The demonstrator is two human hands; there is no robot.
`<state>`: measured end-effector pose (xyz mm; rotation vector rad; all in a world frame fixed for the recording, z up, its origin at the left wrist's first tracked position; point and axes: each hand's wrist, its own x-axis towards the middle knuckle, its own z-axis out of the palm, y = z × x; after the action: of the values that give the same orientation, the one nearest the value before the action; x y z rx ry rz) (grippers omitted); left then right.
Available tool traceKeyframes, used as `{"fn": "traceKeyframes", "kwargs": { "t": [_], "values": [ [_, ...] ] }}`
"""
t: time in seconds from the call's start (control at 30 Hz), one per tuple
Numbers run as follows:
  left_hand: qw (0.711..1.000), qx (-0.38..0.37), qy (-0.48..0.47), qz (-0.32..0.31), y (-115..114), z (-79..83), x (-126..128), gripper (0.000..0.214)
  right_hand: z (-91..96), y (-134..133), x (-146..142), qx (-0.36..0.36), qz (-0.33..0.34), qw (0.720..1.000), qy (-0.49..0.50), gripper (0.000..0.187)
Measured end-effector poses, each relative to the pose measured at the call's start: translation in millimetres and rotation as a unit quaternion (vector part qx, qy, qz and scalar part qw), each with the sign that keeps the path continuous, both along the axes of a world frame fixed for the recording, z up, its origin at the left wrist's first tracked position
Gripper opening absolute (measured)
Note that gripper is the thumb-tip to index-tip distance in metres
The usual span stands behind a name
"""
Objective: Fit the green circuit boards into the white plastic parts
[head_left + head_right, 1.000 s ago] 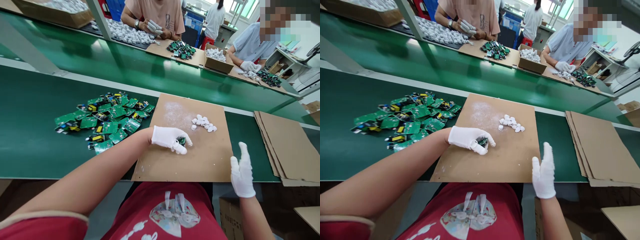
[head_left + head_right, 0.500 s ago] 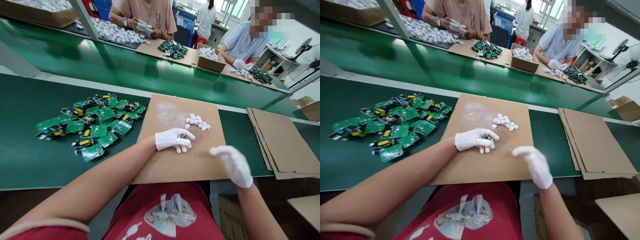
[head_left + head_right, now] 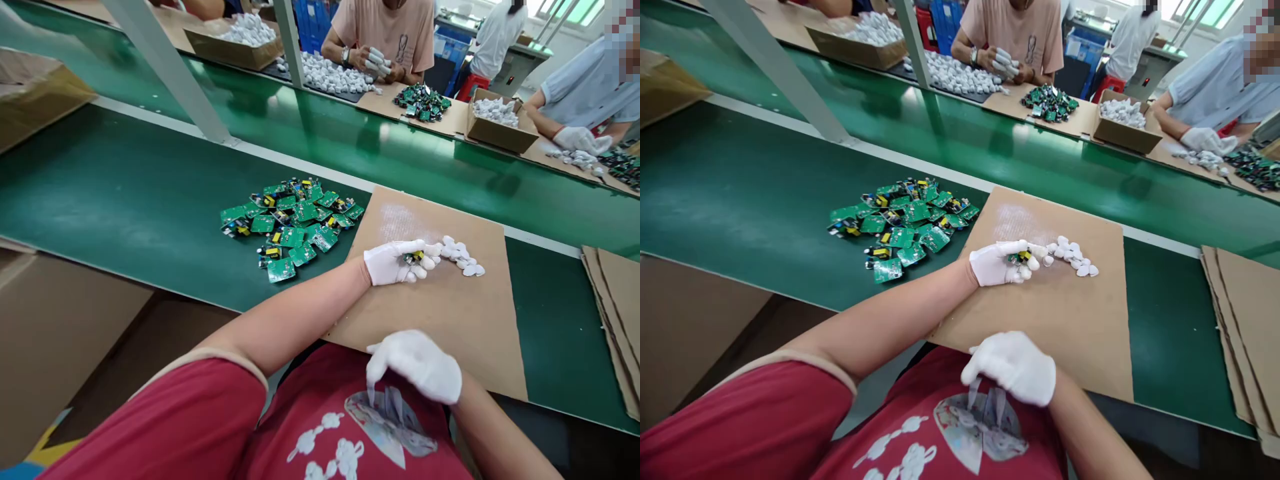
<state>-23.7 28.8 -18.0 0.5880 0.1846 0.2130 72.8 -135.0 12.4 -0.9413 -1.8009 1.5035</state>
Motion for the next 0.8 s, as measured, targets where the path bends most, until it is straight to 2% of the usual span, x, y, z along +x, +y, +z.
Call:
{"fn": "traceKeyframes", "kwargs": {
  "t": [0.03, 0.07, 0.1, 0.13, 0.17, 0.2, 0.23, 0.27, 0.3, 0.33, 0.4, 0.47, 0.53, 0.6, 0.67, 0.7, 0.73, 0.77, 0.8],
  "values": [
    [1.0, -0.012, -0.003, 0.005, 0.7, -0.9, 0.3, 0.029, -2.6, 5.6, 6.1, 0.02, -0.079, 0.996, -0.026, 0.046],
    [1.0, -0.018, -0.005, 0.009, 1.2, -1.8, 0.7, 0.03, -4.4, 10.2, 16.1, 0.057, -0.208, 0.974, -0.063, 0.036],
    [1.0, -0.021, -0.01, 0.012, 1.6, -2.4, 0.7, 0.03, -4.6, 13.4, 27.0, 0.1, -0.338, 0.932, -0.084, 0.029],
    [1.0, -0.018, -0.018, 0.014, 2.1, -2.5, 0.4, 0.03, -3.1, 14.7, 35.6, 0.132, -0.432, 0.889, -0.074, 0.03],
    [0.999, -0.013, -0.028, 0.015, 3.0, -1.7, -0.7, 0.03, -0.1, 14.4, 39.5, 0.145, -0.452, 0.879, -0.051, 0.032],
    [0.999, -0.004, -0.039, 0.017, 4.2, 0.1, -2.6, 0.03, 4.0, 12.5, 37.3, 0.137, -0.407, 0.901, -0.056, 0.031],
    [0.998, 0.007, -0.051, 0.02, 6.1, 2.7, -5.5, 0.03, 8.5, 9.7, 29.0, 0.123, -0.318, 0.938, -0.066, 0.031],
    [0.997, 0.019, -0.066, 0.024, 8.4, 6.1, -9.3, 0.031, 12.7, 6.5, 15.7, 0.111, -0.195, 0.971, -0.078, 0.033],
    [0.996, 0.03, -0.08, 0.03, 11.2, 9.8, -13.7, 0.033, 15.8, 3.7, -0.8, 0.114, -0.087, 0.987, -0.078, 0.035],
    [0.994, 0.038, -0.093, 0.039, 14.3, 13.1, -18.4, 0.034, 17.4, 2.1, -18.4, 0.111, -0.014, 0.991, -0.069, 0.037],
    [0.992, 0.047, -0.106, 0.058, 20.8, 16.9, -26.4, 0.037, 15.1, 5.1, -49.2, 0.085, 0.054, 0.993, -0.059, 0.045],
    [0.993, 0.046, -0.08, 0.076, 26.9, 14.8, -29.8, 0.035, 6.3, 17.7, -65.6, 0.034, 0.082, 0.995, -0.047, 0.052],
    [0.996, 0.032, -0.026, 0.082, 31.6, 8.1, -28.1, 0.029, -4.3, 37.0, -65.6, -0.011, 0.09, 0.995, -0.028, 0.054],
    [0.997, 0.007, 0.007, 0.077, 34.8, 0.3, -24.1, 0.025, -11.1, 56.3, -55.4, -0.006, 0.017, 1.0, -0.005, 0.051],
    [0.997, -0.02, 0.007, 0.068, 37.1, -5.2, -20.6, 0.023, -10.8, 67.5, -46.0, 0.03, -0.112, 0.993, 0.017, 0.045],
    [0.997, -0.03, 0.0, 0.067, 38.0, -6.7, -19.7, 0.024, -8.2, 68.4, -44.6, 0.038, -0.154, 0.987, 0.022, 0.043],
    [0.997, -0.037, -0.007, 0.07, 38.8, -7.5, -19.1, 0.024, -4.7, 66.3, -46.3, 0.037, -0.155, 0.987, 0.026, 0.043],
    [0.996, -0.044, -0.012, 0.075, 39.5, -7.7, -19.0, 0.024, -1.2, 62.0, -50.8, 0.03, -0.103, 0.994, 0.023, 0.044],
    [0.995, -0.049, -0.017, 0.08, 40.1, -7.4, -19.1, 0.024, 1.5, 56.8, -57.1, 0.018, -0.017, 1.0, 0.004, 0.045]
  ]
}}
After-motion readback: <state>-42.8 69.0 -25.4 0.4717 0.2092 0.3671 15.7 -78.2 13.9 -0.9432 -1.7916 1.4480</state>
